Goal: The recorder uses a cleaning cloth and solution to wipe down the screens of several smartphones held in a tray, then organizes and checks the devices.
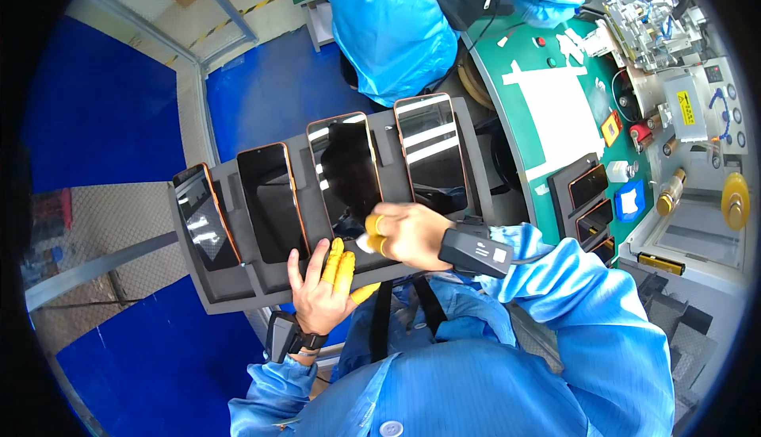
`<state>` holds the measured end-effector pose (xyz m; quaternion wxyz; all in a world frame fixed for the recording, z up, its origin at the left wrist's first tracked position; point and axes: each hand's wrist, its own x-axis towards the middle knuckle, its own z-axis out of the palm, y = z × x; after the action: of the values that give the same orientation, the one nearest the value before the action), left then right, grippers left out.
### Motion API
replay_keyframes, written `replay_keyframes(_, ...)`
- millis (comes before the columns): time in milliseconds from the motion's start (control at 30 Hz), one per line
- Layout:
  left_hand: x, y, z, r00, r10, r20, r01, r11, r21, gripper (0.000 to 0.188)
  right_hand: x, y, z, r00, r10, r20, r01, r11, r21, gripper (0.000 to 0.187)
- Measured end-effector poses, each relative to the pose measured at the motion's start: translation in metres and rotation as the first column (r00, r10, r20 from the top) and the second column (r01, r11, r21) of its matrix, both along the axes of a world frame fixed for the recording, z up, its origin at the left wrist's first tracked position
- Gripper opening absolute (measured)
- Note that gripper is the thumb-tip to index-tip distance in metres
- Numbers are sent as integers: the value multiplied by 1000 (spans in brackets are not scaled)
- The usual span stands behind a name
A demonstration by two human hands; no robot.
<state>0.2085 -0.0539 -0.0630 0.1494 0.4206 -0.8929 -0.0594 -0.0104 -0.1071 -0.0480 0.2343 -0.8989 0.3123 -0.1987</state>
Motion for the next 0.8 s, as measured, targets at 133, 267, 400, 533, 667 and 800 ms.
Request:
replay_keyframes(133,1,-6,10,986,-66,-155,87,988,130,51,14,-54,21,985,-123,122,122,992,13,13)
replay_keyframes(267,38,-2,20,988,22,-155,11,977,213,51,77,-127,29,991,-90,100,118,941,-316,8)
replay_keyframes(400,78,-8,25,996,91,-2,-88,969,232,59,107,-152,3,997,-75,6,74,959,-275,14)
replay_keyframes(533,86,-6,20,998,57,26,-62,964,259,53,96,-147,0,1000,-10,12,12,976,-218,14)
replay_keyframes(667,92,-7,13,1000,17,4,-18,964,267,51,81,-128,5,998,-52,-37,43,974,-224,15)
replay_keyframes(800,87,-5,16,1000,-28,-5,28,968,248,48,97,-36,-2,980,-198,18,199,968,-153,18)
